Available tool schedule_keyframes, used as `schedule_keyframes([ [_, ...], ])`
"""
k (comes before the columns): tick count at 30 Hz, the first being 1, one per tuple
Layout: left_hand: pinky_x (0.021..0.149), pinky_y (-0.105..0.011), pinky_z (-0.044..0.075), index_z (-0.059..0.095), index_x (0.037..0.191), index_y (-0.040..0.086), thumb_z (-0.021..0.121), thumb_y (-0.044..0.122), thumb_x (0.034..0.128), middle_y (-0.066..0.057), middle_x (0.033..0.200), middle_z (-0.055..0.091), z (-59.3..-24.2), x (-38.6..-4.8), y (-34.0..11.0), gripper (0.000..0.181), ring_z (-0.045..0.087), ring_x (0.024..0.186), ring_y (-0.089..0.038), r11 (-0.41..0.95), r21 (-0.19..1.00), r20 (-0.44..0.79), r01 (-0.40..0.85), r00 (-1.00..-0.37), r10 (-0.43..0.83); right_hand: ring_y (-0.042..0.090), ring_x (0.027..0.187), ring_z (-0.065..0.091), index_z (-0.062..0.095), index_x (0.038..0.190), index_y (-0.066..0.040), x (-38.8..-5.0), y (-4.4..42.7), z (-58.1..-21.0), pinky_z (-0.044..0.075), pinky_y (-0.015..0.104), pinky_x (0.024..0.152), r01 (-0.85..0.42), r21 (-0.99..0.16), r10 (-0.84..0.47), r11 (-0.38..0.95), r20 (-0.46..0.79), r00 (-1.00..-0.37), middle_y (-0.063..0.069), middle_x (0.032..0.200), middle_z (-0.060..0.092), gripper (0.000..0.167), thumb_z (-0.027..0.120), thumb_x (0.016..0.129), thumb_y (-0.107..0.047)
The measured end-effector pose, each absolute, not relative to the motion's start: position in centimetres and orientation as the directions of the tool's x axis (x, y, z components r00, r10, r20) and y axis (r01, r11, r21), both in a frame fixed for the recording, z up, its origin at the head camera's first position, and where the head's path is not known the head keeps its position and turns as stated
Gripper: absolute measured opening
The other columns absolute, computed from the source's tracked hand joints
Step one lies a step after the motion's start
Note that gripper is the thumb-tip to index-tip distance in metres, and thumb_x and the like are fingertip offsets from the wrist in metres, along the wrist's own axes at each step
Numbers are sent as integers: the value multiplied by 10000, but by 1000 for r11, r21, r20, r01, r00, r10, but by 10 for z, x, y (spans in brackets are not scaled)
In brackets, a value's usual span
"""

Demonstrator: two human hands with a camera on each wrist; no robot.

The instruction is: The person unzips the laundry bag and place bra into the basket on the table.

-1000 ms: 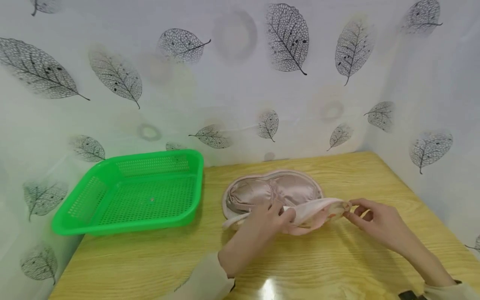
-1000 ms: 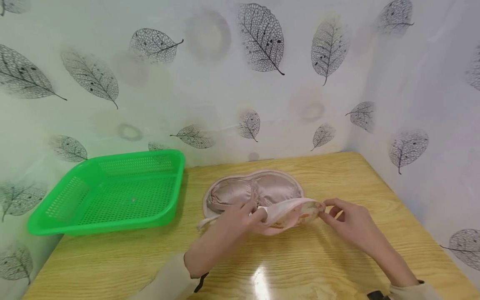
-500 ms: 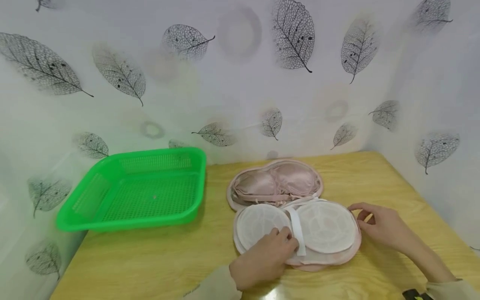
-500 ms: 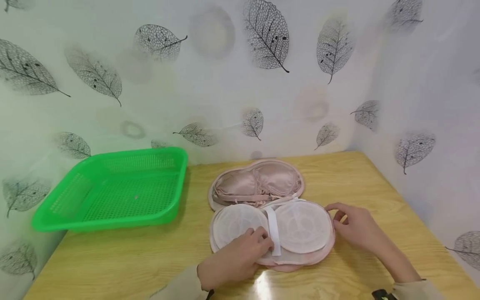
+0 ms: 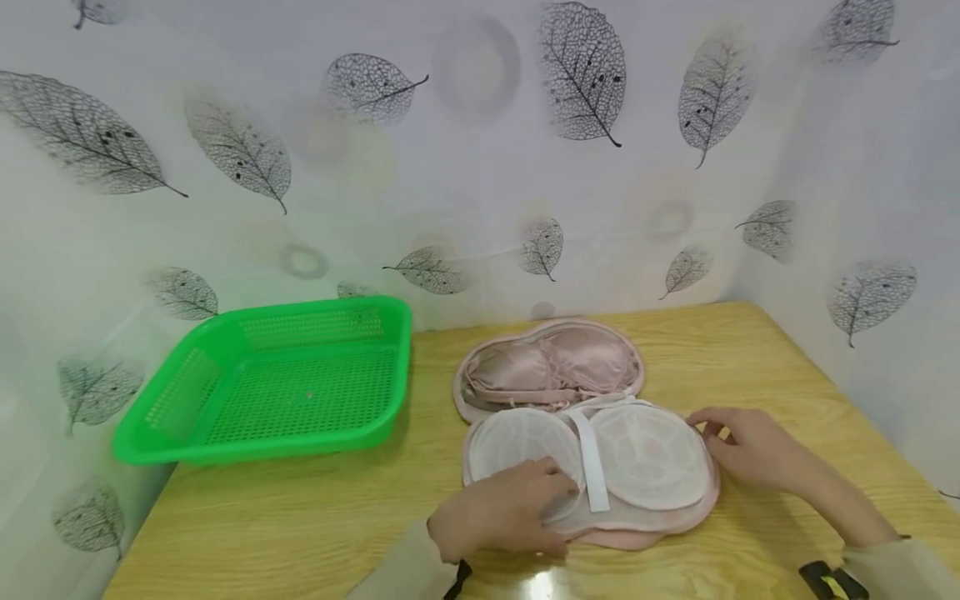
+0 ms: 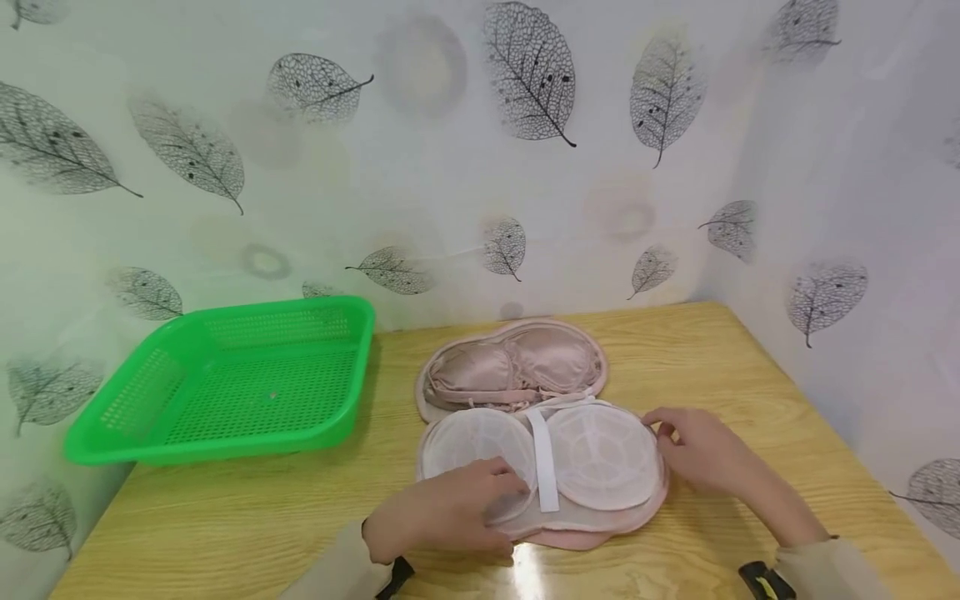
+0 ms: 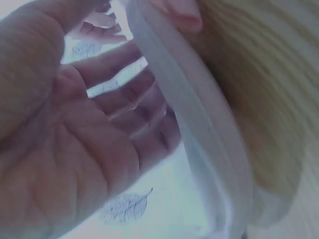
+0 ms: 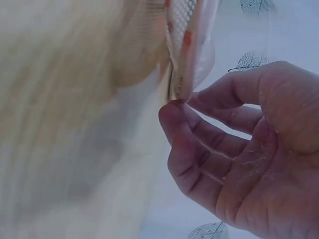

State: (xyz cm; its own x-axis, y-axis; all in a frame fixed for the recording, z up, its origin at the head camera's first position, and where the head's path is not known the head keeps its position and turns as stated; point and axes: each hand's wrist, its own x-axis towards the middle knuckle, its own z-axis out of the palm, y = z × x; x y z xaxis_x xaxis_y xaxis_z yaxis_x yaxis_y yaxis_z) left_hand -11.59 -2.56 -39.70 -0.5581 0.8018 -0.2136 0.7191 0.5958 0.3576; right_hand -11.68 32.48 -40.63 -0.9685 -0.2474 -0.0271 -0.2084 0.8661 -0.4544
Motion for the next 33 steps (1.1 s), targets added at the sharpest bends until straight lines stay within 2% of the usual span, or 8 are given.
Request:
schedule_keyframes([
  [5,833,-184,487,704,1116,218,824,346,822,116,1037,598,-392,-120,-34,342,541,886,-12,675,342,-273,654,-618,737,-12,617,501,709,1161,12,-135,314,-390,427,227,559,-282,-404,-313,870,-11,-950,-40,854,682,267,633,932,-100],
  [9,799,-182,455,675,1004,219,829,283,820,128,972,571,-390,-122,-41,248,495,828,-16,694,374,-316,615,-619,719,-12,601,495,719,1123,24,-154,300,-379,431,225,555,-366,-376,-378,852,44,-925,-35,821,689,250,664,914,-102],
  [13,777,-167,434,679,1015,208,809,293,842,124,964,565,-391,-124,-44,232,480,813,-9,665,427,-300,612,-598,743,6,597,505,730,1096,11,-173,284,-374,445,222,561,-424,-375,-435,824,60,-898,-24,807,686,227,689,889,-72],
  [17,768,-158,432,699,1027,190,795,281,851,116,958,580,-391,-126,-46,220,488,805,-1,646,463,-287,607,-587,757,101,708,610,729,1097,7,-194,260,-375,524,289,635,-454,-344,-463,822,62,-884,25,851,704,223,699,896,-85],
  [23,772,-141,430,713,1037,175,776,272,867,107,964,594,-391,-127,-45,205,494,807,9,633,467,-284,617,-574,768,280,842,686,693,1132,56,-225,238,-378,582,454,740,-349,-299,-349,888,54,-936,179,991,733,327,723,906,-179],
  [25,770,-136,425,717,1039,176,776,276,866,106,961,594,-392,-126,-44,209,493,804,10,632,464,-283,621,-572,770,247,765,663,685,1067,66,-233,237,-381,574,419,698,-315,-327,-326,891,20,-945,170,927,726,314,739,894,-190],
  [28,767,-131,420,718,1031,179,779,280,858,107,955,594,-392,-125,-43,210,493,801,9,634,455,-280,625,-575,769,160,586,540,666,837,8,-242,236,-384,484,322,562,-272,-372,-308,888,-41,-950,86,714,653,209,735,892,-181],
  [33,775,-138,424,713,1015,186,777,279,853,109,958,596,-392,-124,-44,197,496,811,2,652,430,-279,625,-595,754,137,552,498,640,687,-68,-246,231,-389,421,273,546,-261,-395,-303,881,-46,-952,18,627,599,206,684,886,-98],
])
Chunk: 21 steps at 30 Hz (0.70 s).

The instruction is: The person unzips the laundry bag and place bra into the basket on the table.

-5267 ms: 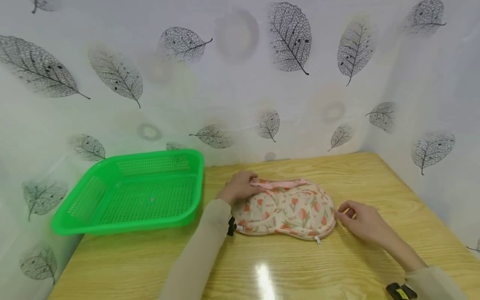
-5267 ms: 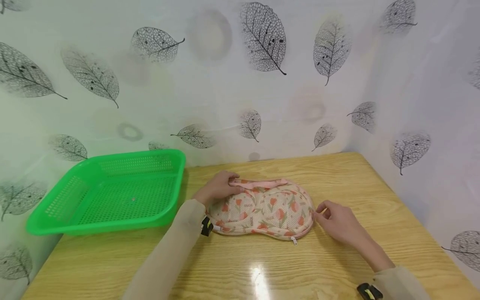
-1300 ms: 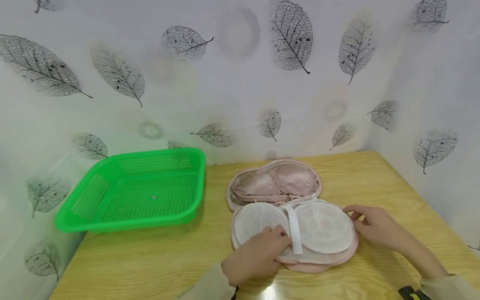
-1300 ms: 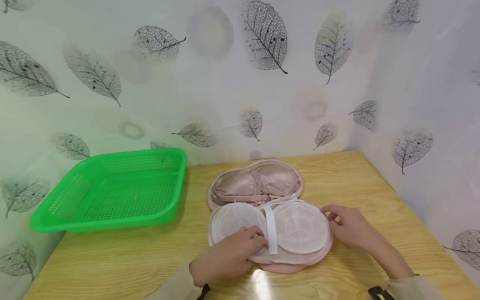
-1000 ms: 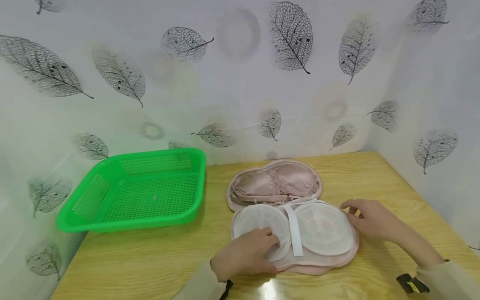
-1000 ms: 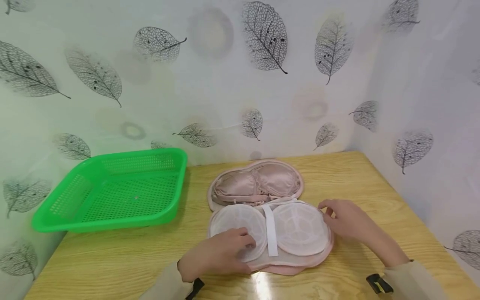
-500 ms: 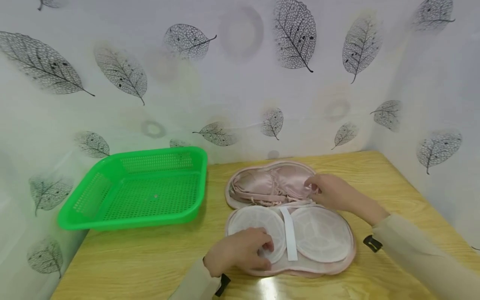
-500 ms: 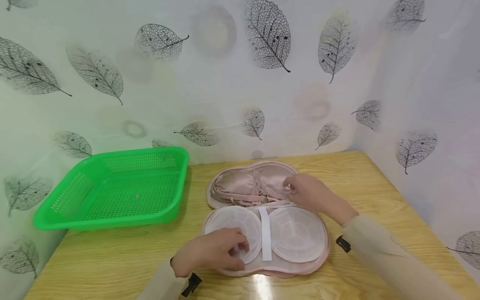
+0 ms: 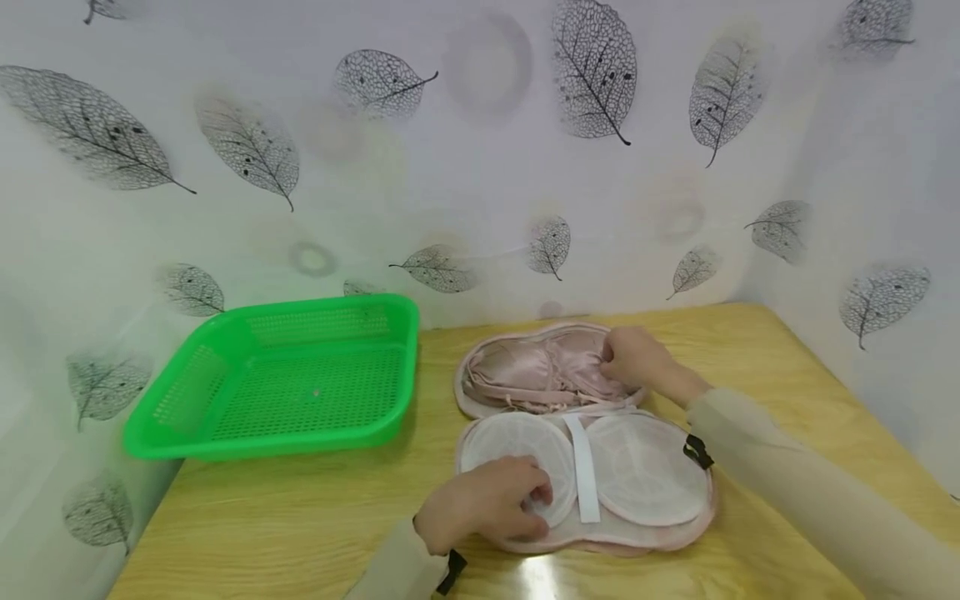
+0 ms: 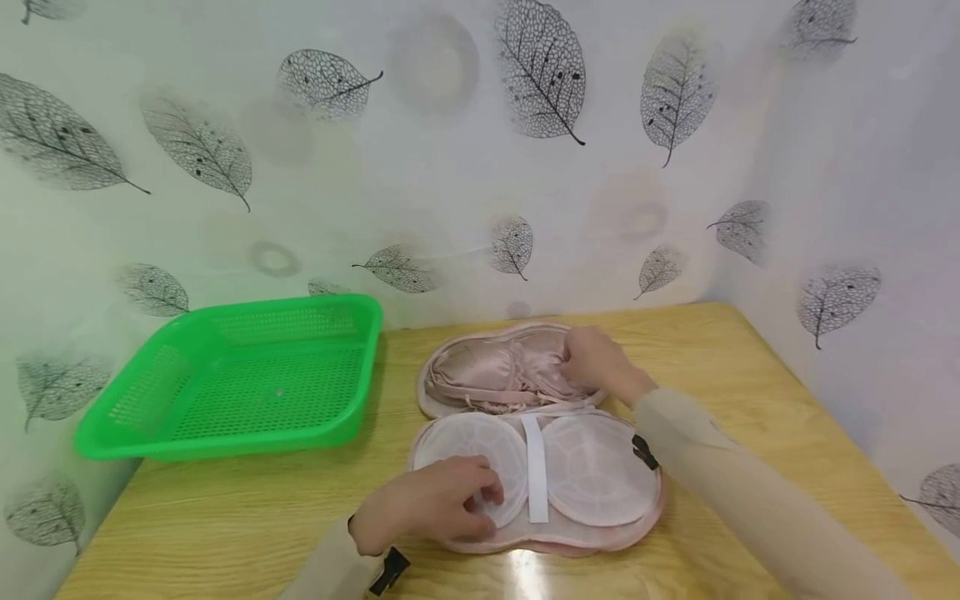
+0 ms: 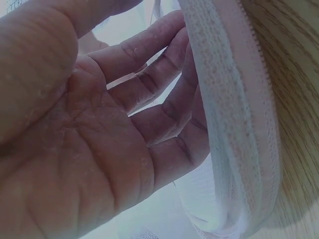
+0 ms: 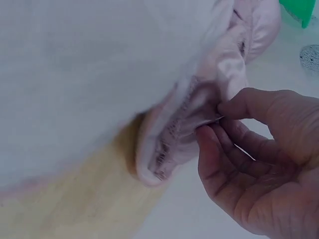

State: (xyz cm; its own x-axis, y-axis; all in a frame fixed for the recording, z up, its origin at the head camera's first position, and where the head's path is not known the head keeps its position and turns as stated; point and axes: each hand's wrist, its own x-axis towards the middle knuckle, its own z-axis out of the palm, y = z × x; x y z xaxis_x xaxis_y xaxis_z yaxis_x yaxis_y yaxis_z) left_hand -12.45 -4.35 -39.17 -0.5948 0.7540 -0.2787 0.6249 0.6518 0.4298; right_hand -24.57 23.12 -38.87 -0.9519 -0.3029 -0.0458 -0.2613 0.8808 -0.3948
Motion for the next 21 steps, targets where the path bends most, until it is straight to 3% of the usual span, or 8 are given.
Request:
schedule_keyframes([
  [6,779,-144,420,715,1024,185,776,277,857,105,946,589,-391,-124,-42,200,489,808,-1,646,434,-277,628,-590,759,150,566,510,605,719,-66,-236,230,-396,423,280,556,-254,-393,-292,883,-38,-956,31,647,599,157,634,871,-42],
  [14,790,-157,426,720,1022,195,778,302,863,112,943,588,-391,-126,-43,200,491,812,-3,667,409,-275,623,-613,740,160,596,518,587,798,-67,-232,227,-392,431,290,534,-240,-435,-281,868,-32,-959,44,710,598,155,614,939,-126],
  [21,780,-154,429,722,1017,194,775,302,856,108,941,591,-392,-125,-44,201,498,814,-6,670,410,-279,618,-615,738,224,694,484,508,830,-54,-230,229,-377,411,326,568,-262,-440,-206,859,173,-963,128,863,520,123,506,938,-114],
])
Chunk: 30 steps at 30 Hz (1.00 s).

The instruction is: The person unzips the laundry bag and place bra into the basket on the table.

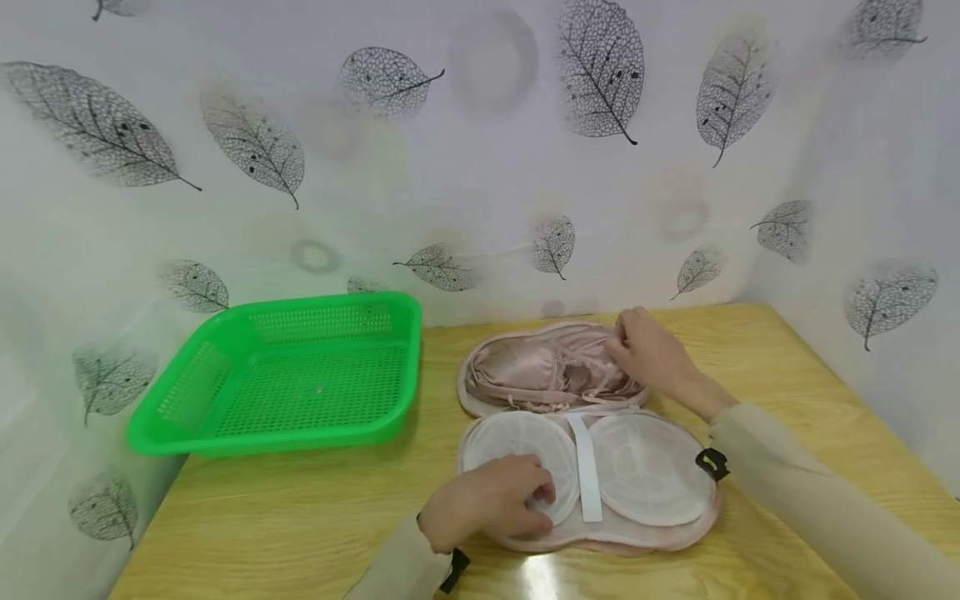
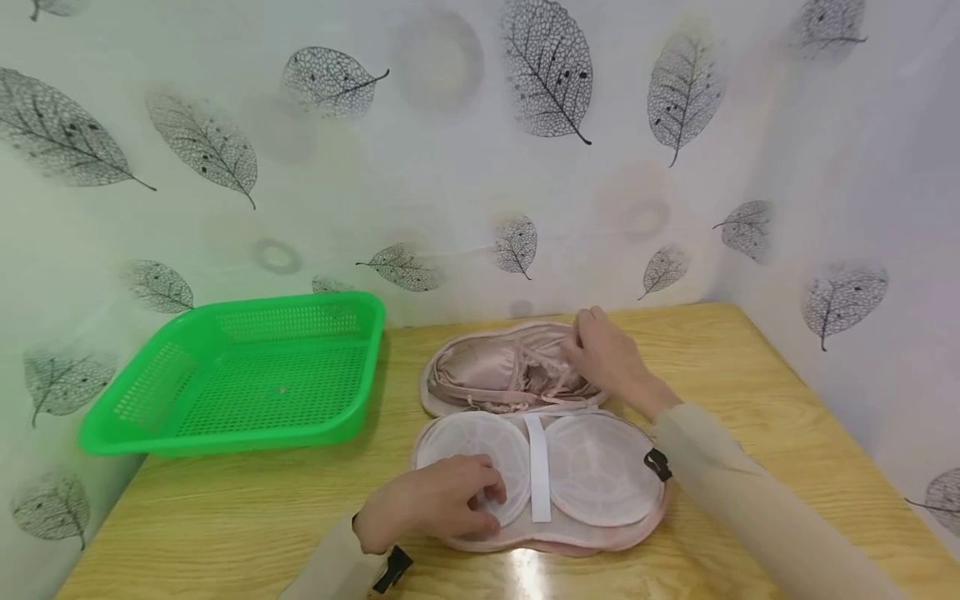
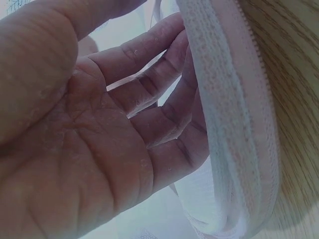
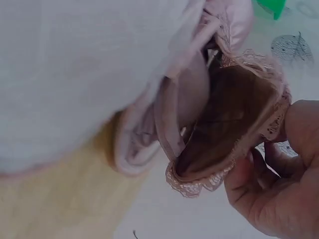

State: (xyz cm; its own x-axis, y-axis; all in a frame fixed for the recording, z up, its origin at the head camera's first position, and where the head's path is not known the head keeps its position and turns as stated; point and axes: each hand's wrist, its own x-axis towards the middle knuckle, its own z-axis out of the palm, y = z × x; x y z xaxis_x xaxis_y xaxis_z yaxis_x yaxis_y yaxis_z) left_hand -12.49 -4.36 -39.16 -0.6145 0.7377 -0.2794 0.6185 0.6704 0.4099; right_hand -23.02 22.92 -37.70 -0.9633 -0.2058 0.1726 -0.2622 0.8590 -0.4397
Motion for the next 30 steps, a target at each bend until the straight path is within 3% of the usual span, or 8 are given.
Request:
schedule_keyframes([
  [5,769,-159,431,718,1011,189,772,295,853,102,938,590,-391,-126,-44,197,501,810,-14,672,416,-277,612,-619,735,285,797,455,488,813,-37,-230,230,-369,402,371,667,-288,-441,-187,850,258,-948,187,941,481,94,495,902,-67],
  [10,787,-165,431,723,1014,186,773,294,853,98,938,595,-391,-125,-44,201,500,813,-14,667,413,-266,620,-618,740,269,768,529,585,831,-15,-232,234,-371,432,356,691,-257,-515,-147,818,245,-958,172,876,588,83,577,888,-75],
  [14,790,-163,428,725,1024,186,772,293,863,99,940,595,-392,-125,-44,199,492,808,-12,661,414,-266,626,-611,745,314,914,641,678,1001,9,-235,238,-371,542,447,826,-253,-561,-154,788,219,-963,193,1014,685,167,599,873,-64],
  [17,784,-164,428,724,1025,184,773,288,871,97,940,594,-392,-125,-44,192,489,804,-12,662,417,-270,623,-610,745,358,1021,642,677,1120,35,-237,240,-371,546,528,912,-328,-555,-217,765,257,-942,221,1117,684,289,584,847,22],
  [22,792,-166,433,717,1016,191,770,292,872,105,939,588,-391,-125,-44,184,492,811,-9,676,413,-278,611,-622,732,362,897,669,702,1022,70,-244,244,-375,577,509,804,-495,-407,-304,768,449,-840,231,995,703,232,623,817,145],
  [30,808,-167,434,714,1013,193,764,293,872,109,944,587,-392,-125,-43,180,495,821,-8,673,413,-279,614,-618,735,329,698,681,733,922,87,-257,253,-366,562,462,625,-534,-229,-311,814,604,-734,231,847,729,130,653,834,139],
])
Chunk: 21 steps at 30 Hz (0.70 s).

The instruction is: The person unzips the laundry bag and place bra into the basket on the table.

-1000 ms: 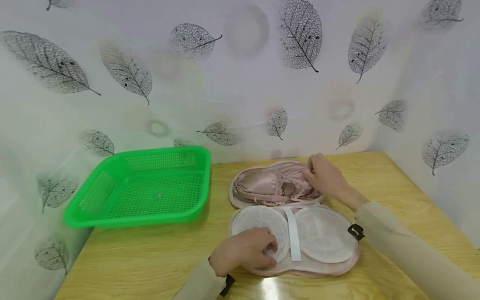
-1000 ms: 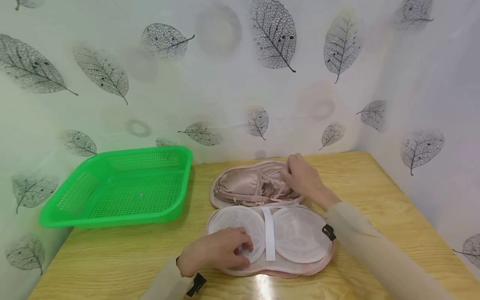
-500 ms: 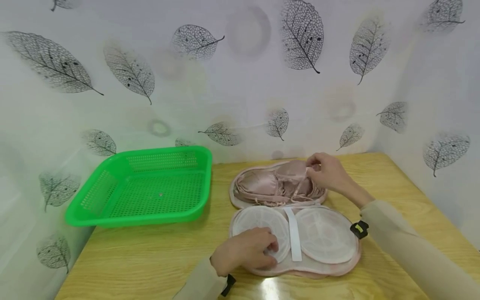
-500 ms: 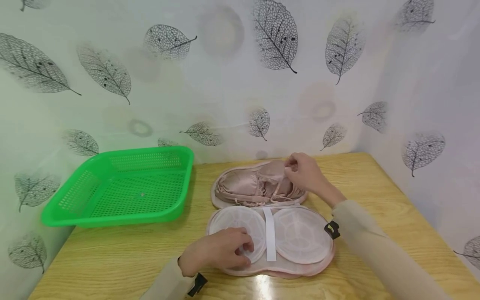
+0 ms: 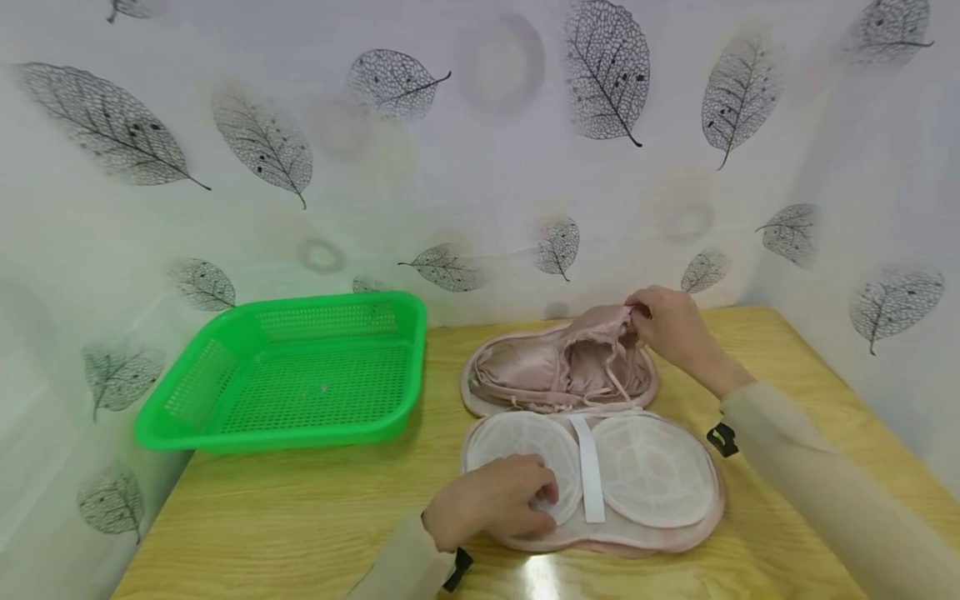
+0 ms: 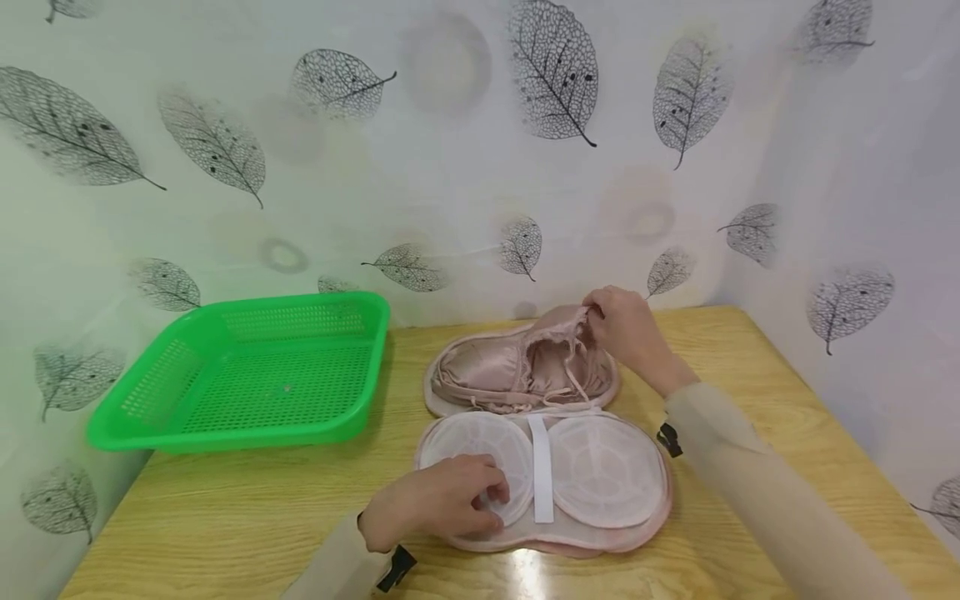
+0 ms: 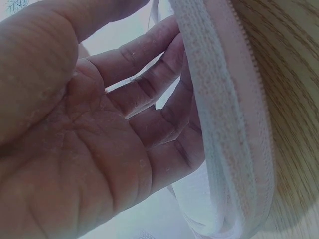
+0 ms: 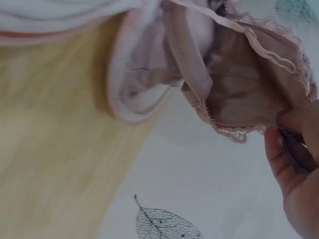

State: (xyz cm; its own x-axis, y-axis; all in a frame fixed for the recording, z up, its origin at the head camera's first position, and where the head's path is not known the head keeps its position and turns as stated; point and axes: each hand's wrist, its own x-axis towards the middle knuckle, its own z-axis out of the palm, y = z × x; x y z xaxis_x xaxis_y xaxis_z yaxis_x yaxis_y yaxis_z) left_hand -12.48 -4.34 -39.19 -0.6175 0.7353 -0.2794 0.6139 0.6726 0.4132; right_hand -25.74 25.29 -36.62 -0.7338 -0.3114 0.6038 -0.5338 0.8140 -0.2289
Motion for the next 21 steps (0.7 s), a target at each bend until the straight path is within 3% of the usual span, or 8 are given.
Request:
schedule_keyframes([
  [4,802,-172,434,710,1009,200,769,299,880,114,940,582,-393,-125,-44,173,491,816,-9,681,410,-286,607,-624,728,305,638,674,720,903,85,-260,252,-345,538,407,588,-519,-268,-256,811,636,-728,222,788,726,106,630,851,103],
  [7,796,-175,433,710,1011,199,770,299,880,113,936,580,-393,-126,-44,174,489,813,-10,682,409,-288,606,-624,727,313,650,690,711,919,63,-257,249,-327,497,237,601,-486,-336,-188,807,633,-751,215,784,735,93,628,880,46],
  [11,792,-174,434,708,1010,200,769,299,883,114,938,578,-393,-126,-44,173,488,814,-9,681,413,-288,604,-623,727,305,654,715,713,933,55,-254,247,-305,359,19,613,-465,-374,-103,802,681,-725,221,794,748,100,635,902,2],
  [14,785,-172,433,705,1010,201,768,297,888,115,942,577,-394,-126,-44,168,485,814,-8,681,418,-288,602,-623,727,8,630,658,730,938,55,-254,247,-290,327,-18,638,-462,-372,-46,805,737,-674,219,796,754,121,630,905,-5],
  [17,776,-170,430,707,1010,200,768,295,887,113,941,580,-394,-125,-44,167,482,812,-8,676,419,-281,606,-622,731,-242,668,488,743,943,55,-253,247,-277,347,-22,666,-478,-380,-11,792,774,-633,224,815,757,142,617,896,10],
  [19,779,-168,428,708,1011,198,765,295,887,114,943,581,-394,-124,-44,167,482,813,-7,674,420,-276,608,-621,733,-223,695,495,747,942,64,-253,246,-274,355,-27,698,-507,-354,-32,786,795,-606,227,838,756,140,622,886,36],
  [21,779,-167,426,709,1009,197,764,298,885,114,942,581,-394,-124,-44,169,481,811,-6,673,414,-273,613,-622,734,-67,689,607,747,930,70,-253,242,-276,364,-26,709,-546,-310,-92,778,803,-589,224,839,753,127,636,869,70],
])
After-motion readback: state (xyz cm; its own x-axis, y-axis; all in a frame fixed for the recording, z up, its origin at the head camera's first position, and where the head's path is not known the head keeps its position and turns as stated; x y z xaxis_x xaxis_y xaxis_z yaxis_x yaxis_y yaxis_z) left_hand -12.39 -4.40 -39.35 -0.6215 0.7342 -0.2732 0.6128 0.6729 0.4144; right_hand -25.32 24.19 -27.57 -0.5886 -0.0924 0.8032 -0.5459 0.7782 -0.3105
